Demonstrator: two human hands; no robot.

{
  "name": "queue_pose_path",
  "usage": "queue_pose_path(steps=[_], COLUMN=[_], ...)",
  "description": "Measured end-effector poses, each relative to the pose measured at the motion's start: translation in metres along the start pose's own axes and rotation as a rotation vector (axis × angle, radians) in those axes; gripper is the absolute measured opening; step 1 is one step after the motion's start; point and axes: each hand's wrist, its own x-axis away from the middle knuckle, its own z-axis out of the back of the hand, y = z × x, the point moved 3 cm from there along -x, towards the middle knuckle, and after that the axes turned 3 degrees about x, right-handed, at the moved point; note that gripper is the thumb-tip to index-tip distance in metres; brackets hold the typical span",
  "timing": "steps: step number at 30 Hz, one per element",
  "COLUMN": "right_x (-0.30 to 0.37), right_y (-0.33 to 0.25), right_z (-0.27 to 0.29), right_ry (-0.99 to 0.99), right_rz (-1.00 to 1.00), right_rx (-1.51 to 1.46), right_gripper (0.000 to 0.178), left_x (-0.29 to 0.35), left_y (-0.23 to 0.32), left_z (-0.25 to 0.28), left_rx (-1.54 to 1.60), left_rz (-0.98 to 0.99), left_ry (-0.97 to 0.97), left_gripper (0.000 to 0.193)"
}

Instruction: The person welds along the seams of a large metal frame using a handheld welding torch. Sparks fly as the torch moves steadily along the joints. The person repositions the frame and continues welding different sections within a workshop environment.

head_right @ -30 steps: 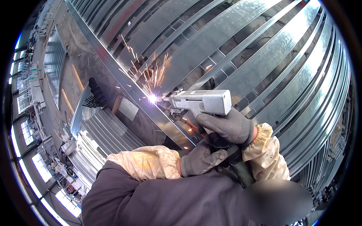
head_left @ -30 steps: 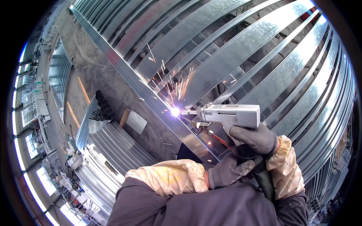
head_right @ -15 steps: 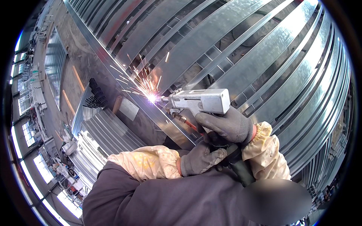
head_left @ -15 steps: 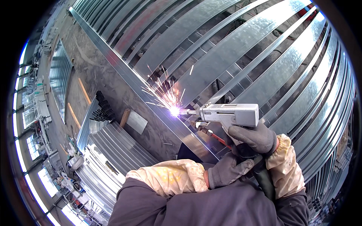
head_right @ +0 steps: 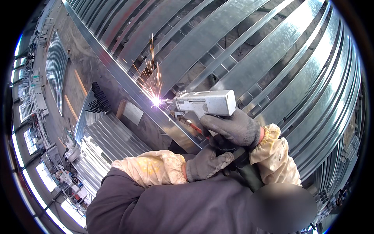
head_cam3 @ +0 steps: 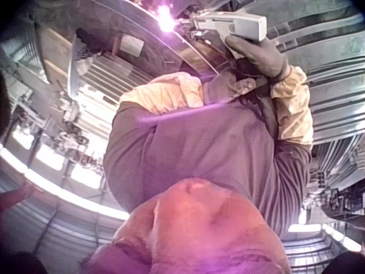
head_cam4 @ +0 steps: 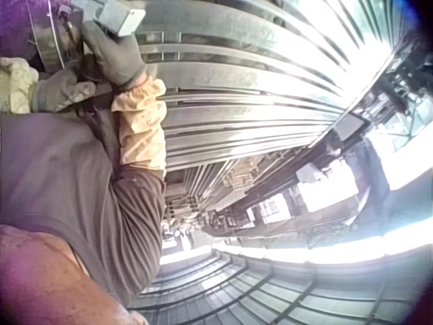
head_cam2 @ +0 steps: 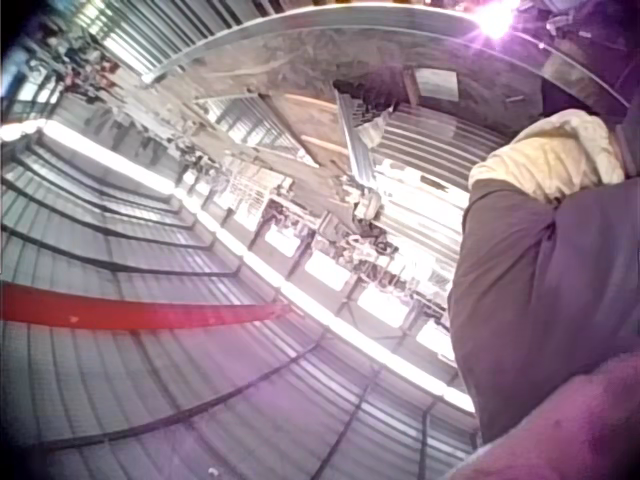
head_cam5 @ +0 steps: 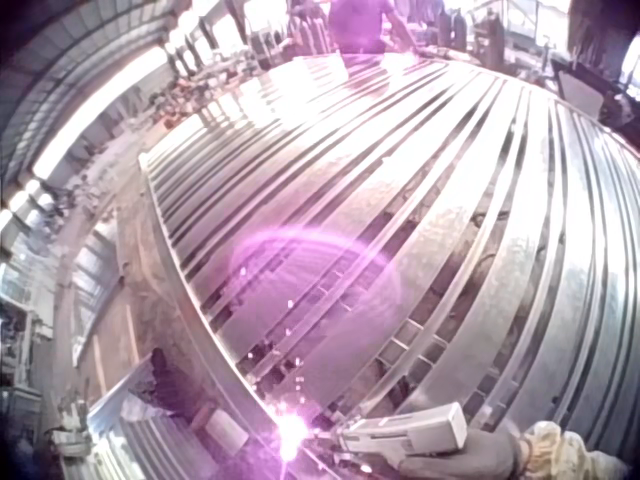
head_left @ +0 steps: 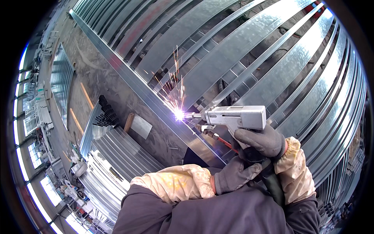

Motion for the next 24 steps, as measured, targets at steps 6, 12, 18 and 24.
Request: queue_pose_path(steps=[6, 12, 18, 24], right_x=[0.002, 0.003, 0.011, 0.026], right_y=[0.007, 0.01, -0.001, 0.009], right_z=[0.003, 0.005, -0.001, 0.002], right_ry=[-0.018, -0.016, -0.036, 0.015], right_rz=[0.029, 0.049, 0.016, -0.054], right_rx=[0.017, 0.045, -0.076, -0.074], right_gripper=[0.031, 0.031, 0.032, 0.031], left_x=[0.0, -0.001, -0.001, -0.001], left_y=[-0.005, 0.001, -0.012, -0.02], left_z=[-0.001, -0.006, -0.004, -0.01], left_rx=[0.011, -0.038, 0.076, -0.039], left_rz=[0.002, 0.088, 0.054, 0.078], left_ry=[0.034, 0.012, -0.04, 0.003], left_gripper=[0.036, 0.04, 0.04, 0.032])
